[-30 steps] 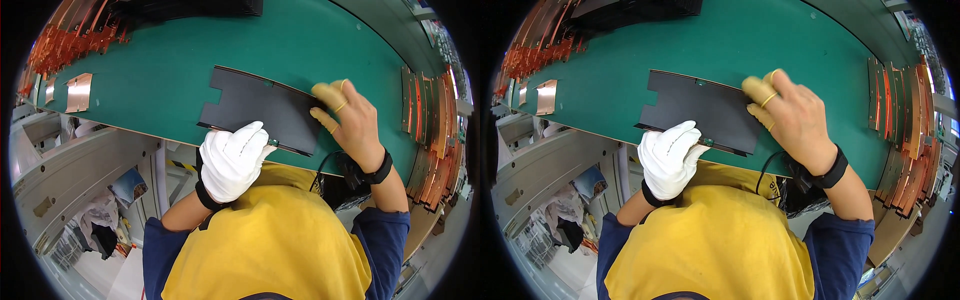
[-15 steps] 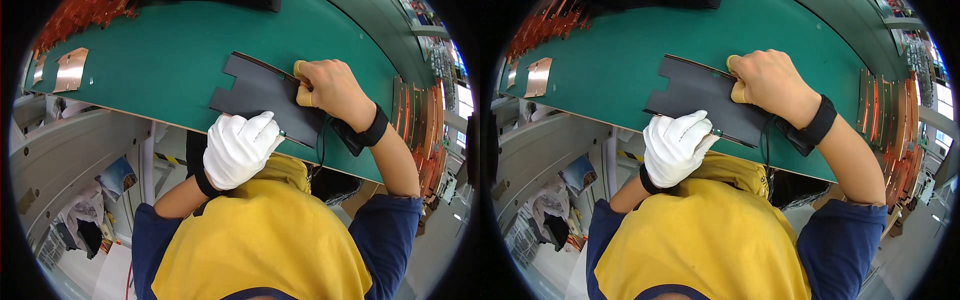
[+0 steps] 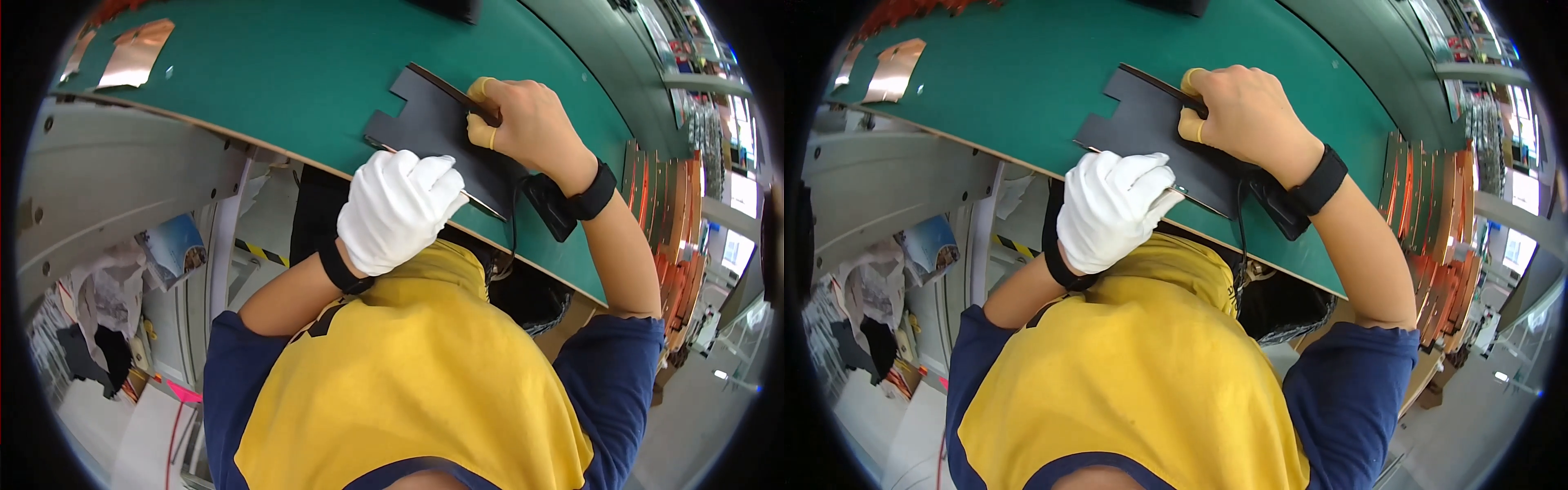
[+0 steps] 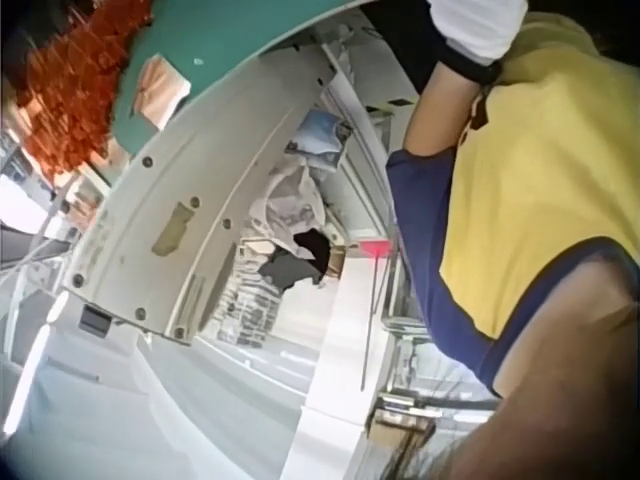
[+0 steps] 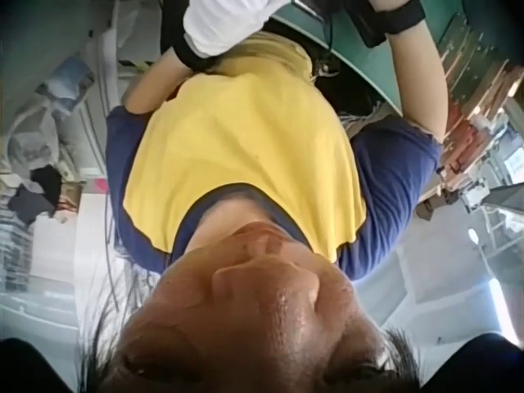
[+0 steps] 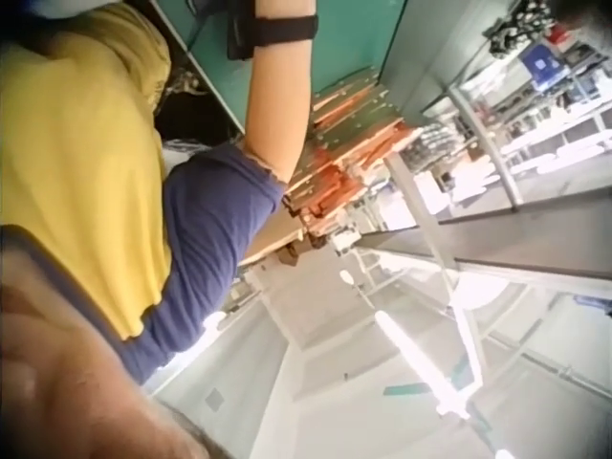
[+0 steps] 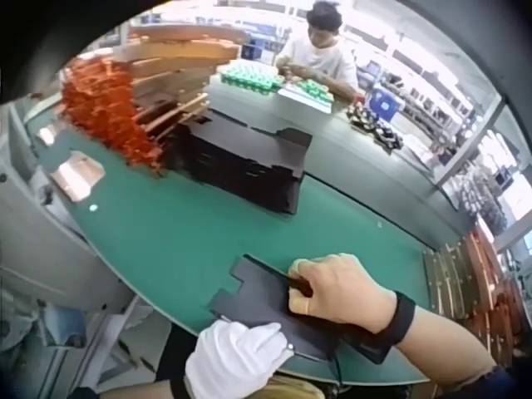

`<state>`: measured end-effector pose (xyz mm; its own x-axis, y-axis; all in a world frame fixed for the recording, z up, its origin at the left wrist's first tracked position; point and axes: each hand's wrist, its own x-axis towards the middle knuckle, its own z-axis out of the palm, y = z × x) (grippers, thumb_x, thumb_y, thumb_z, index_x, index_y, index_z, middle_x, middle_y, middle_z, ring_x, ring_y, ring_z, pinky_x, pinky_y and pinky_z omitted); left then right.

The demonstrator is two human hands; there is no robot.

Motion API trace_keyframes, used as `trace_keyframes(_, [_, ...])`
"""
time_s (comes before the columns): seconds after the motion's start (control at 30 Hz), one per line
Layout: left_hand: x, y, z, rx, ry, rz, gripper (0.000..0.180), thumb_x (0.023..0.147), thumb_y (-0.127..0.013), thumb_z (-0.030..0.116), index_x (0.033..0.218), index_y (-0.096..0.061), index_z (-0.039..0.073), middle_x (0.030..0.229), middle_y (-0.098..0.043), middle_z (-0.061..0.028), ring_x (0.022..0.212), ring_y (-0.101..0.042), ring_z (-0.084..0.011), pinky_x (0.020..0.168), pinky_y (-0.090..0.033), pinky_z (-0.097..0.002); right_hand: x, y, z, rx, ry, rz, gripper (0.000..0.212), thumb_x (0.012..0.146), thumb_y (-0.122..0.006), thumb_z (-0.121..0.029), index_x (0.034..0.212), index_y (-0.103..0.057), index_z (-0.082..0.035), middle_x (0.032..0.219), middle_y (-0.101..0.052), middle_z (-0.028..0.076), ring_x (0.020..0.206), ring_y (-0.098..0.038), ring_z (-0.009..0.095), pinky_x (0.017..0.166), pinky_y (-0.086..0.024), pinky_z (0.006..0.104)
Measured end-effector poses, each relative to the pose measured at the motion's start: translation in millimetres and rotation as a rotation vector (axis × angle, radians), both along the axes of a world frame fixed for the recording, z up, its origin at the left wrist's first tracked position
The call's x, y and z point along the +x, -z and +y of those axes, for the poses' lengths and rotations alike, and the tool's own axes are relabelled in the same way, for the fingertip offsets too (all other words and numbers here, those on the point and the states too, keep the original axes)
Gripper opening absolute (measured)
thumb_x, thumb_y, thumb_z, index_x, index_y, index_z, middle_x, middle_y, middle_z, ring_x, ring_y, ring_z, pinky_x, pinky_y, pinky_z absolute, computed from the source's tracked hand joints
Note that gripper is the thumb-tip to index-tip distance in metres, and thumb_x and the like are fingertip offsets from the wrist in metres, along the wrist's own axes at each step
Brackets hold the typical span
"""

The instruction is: The person peels adhesive strips from a copper plate, discards the waste, and presses a black panel onto the plate. They then fold the edges of the copper plate over the panel and place the completed assembly onto a stack.

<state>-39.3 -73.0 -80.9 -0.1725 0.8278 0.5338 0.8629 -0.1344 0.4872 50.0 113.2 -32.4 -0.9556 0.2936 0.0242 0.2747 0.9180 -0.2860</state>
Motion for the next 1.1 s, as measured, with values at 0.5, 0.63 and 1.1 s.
trace_keyframes(0.5, [-4,4,5,0.100,-0.032,-0.007,0.018,0.070,-0.072,0.018,0.073,-0.057,0.008,0.077,-0.058,-0.0059,0.064,-0.053,-0.0226,0.055,-0.045,-0.0336,-69,0,8,0.109,-0.167,-0.147,0.012,0.067,-0.061,-0.007,0.075,-0.054,-0.001,0.061,-0.057,0.017,0.058,-0.056,0.037,0.054,-0.046,0.0424])
trace_keyframes(0.63, [-9,1,6,0.059,-0.044,-0.014,0.019,0.070,-0.073,0.019,0.074,-0.058,0.008,0.075,-0.056,-0.0055,0.064,-0.053,-0.0235,0.055,-0.045,-0.0341,-89,2,11,0.064,-0.154,-0.121,0.012,0.068,-0.062,-0.008,0.075,-0.055,-0.002,0.062,-0.059,0.016,0.060,-0.058,0.037,0.056,-0.048,0.0430])
trace_keyframes(1.1, [-2,0,5,0.116,-0.131,0.039,0.020,0.070,-0.076,0.021,0.074,-0.061,0.009,0.074,-0.057,-0.0038,0.065,-0.054,-0.0257,0.056,-0.046,-0.0360,-42,-22,12,0.051,-0.079,-0.149,0.027,0.087,-0.066,-0.029,0.087,-0.066,-0.002,0.072,-0.064,0.017,0.066,-0.061,0.034,0.061,-0.048,0.0407])
